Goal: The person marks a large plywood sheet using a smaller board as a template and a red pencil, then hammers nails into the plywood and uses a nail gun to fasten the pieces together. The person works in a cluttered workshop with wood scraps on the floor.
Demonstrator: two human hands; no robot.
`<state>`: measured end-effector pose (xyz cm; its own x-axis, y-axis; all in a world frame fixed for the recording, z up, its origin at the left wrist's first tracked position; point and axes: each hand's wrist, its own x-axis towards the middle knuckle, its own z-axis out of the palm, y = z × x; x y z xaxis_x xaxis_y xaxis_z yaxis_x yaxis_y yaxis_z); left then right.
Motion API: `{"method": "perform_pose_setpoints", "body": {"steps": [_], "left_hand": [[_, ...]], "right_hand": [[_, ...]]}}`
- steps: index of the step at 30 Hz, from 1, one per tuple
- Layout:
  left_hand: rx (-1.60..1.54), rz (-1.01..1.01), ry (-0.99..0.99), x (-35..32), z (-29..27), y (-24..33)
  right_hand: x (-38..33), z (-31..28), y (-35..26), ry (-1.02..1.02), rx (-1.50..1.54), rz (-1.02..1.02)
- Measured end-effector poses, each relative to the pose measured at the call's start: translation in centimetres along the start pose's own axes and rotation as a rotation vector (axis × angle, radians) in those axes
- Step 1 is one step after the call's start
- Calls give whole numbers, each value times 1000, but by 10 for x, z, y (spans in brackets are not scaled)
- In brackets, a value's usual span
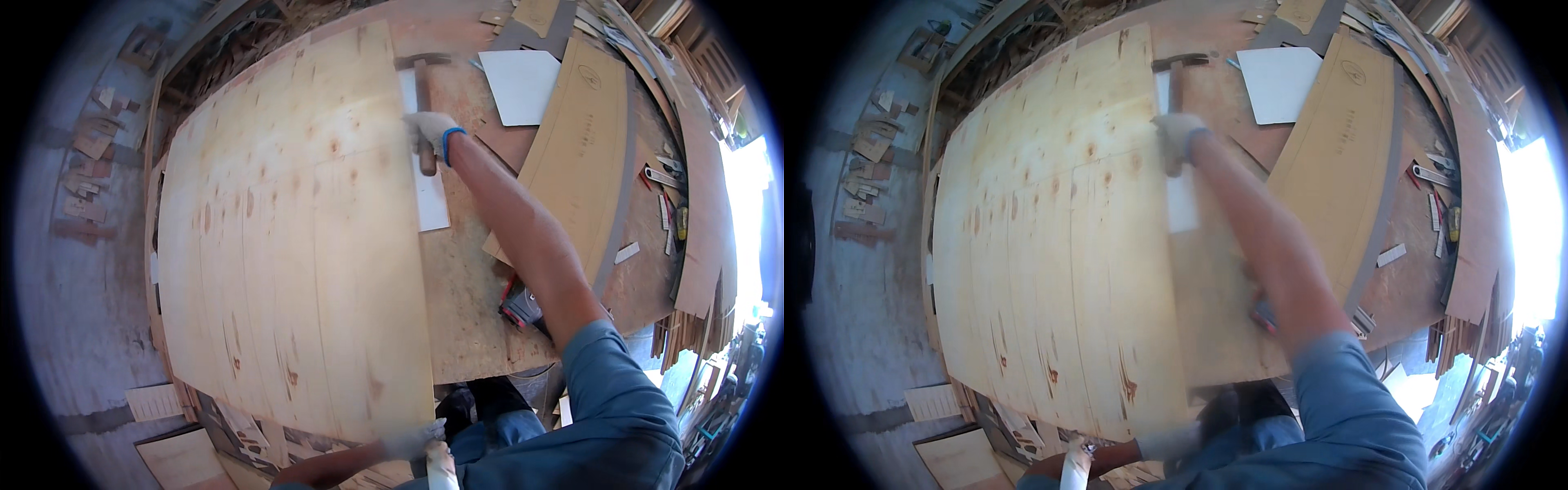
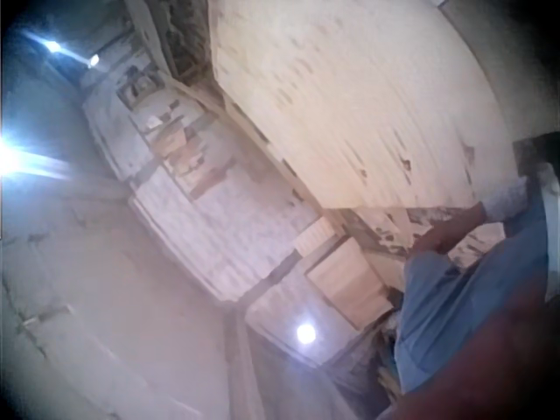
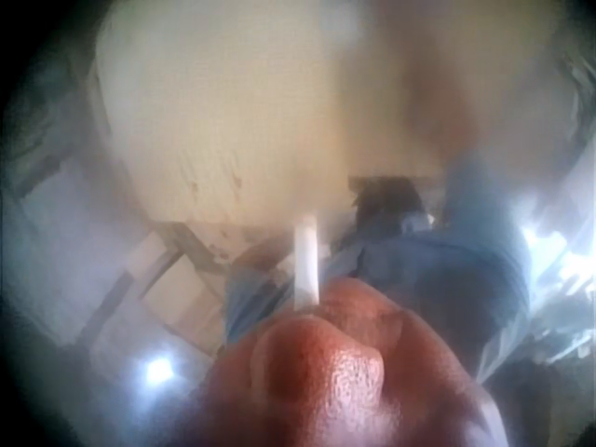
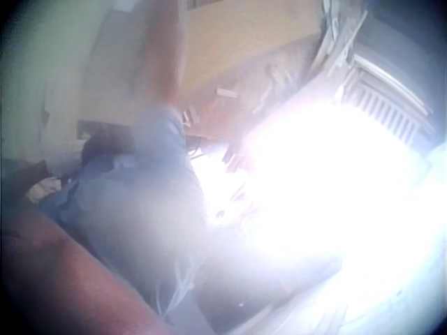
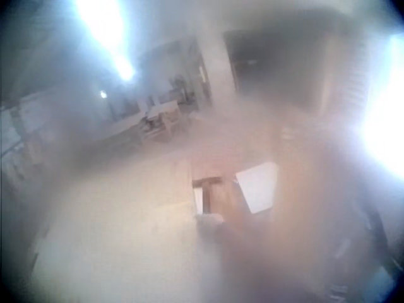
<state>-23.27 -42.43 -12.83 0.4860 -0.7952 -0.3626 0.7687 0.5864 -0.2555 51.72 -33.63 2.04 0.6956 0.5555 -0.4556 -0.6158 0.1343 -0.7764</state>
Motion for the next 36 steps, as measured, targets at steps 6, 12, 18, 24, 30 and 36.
{"method": "perform_pose_setpoints", "body": {"steps": [6,12,18,24,30,36], "left_hand": [[367,113,-10,3,43,12],[2513,585,34,-12,94,32],[2672,774,-13,-12,123,45],[2489,385,31,10,121,53],[2649,297,81,7,128,45],[2821,711,-54,-5,141,47]], "right_hand": [[-12,-47,-27,-42,-84,39],[-101,-142,-69,17,-152,-71],[-221,-262,-98,608,-1080,-85],[-418,-205,58,723,-1294,-421],[-466,-150,156,641,-1653,-514],[-430,-135,157,628,-1867,-243]]}}
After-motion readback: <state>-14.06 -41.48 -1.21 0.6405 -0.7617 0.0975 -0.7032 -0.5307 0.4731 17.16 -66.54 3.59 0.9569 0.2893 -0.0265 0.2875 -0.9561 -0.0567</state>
